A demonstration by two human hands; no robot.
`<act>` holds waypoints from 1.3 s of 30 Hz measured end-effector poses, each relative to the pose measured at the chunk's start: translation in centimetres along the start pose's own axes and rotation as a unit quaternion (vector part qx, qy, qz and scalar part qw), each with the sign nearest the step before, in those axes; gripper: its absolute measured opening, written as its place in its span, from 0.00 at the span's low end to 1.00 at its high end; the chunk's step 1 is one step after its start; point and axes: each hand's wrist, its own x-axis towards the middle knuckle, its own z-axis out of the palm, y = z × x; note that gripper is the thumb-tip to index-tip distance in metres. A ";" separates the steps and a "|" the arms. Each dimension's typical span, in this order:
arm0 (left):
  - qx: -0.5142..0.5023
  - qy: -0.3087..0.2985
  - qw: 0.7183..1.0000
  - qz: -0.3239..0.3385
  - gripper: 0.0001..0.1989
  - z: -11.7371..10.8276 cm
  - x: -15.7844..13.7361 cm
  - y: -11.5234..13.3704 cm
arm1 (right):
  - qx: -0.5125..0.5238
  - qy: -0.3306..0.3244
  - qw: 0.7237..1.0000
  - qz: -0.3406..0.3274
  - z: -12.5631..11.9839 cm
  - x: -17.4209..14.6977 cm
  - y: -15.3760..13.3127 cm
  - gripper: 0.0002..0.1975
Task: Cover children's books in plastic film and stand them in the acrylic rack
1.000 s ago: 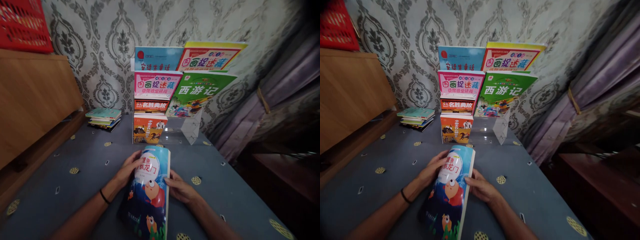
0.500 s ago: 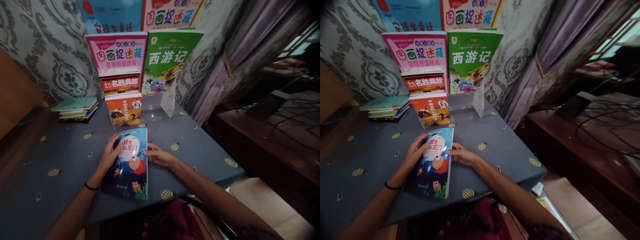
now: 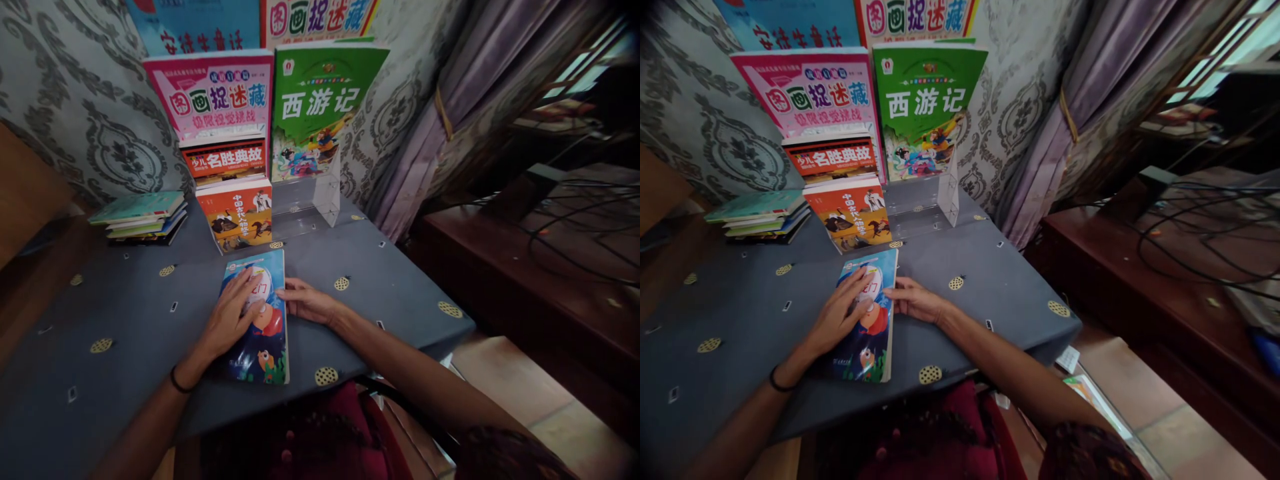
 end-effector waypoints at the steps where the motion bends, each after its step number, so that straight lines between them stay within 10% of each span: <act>1: 0.010 -0.012 1.000 0.020 0.25 0.0 -0.1 0.2 | 0.004 0.003 1.000 0.000 -0.1 0.0 0.0 0.25; 15: 0.117 -0.036 0.990 0.075 0.23 1.2 -0.4 -0.2 | -0.112 0.161 0.975 -0.108 -1.1 0.9 0.0 0.21; 24: 0.154 0.034 0.986 0.047 0.19 1.3 -0.3 -2.4 | -0.471 0.296 0.807 -0.198 -3.2 0.6 0.9 0.24; 32: 0.183 0.081 0.980 -0.010 0.17 0.5 0.1 -3.8 | -0.748 0.250 0.567 -0.238 -0.2 0.7 0.5 0.16; 35: 0.179 0.086 0.980 -0.005 0.16 0.6 0.1 -3.6 | -0.782 0.210 0.544 -0.222 0.3 1.4 -0.2 0.15; 39: 0.173 0.088 0.981 -0.011 0.17 0.9 0.0 -3.7 | -0.786 0.180 0.579 -0.124 0.1 1.9 -0.7 0.18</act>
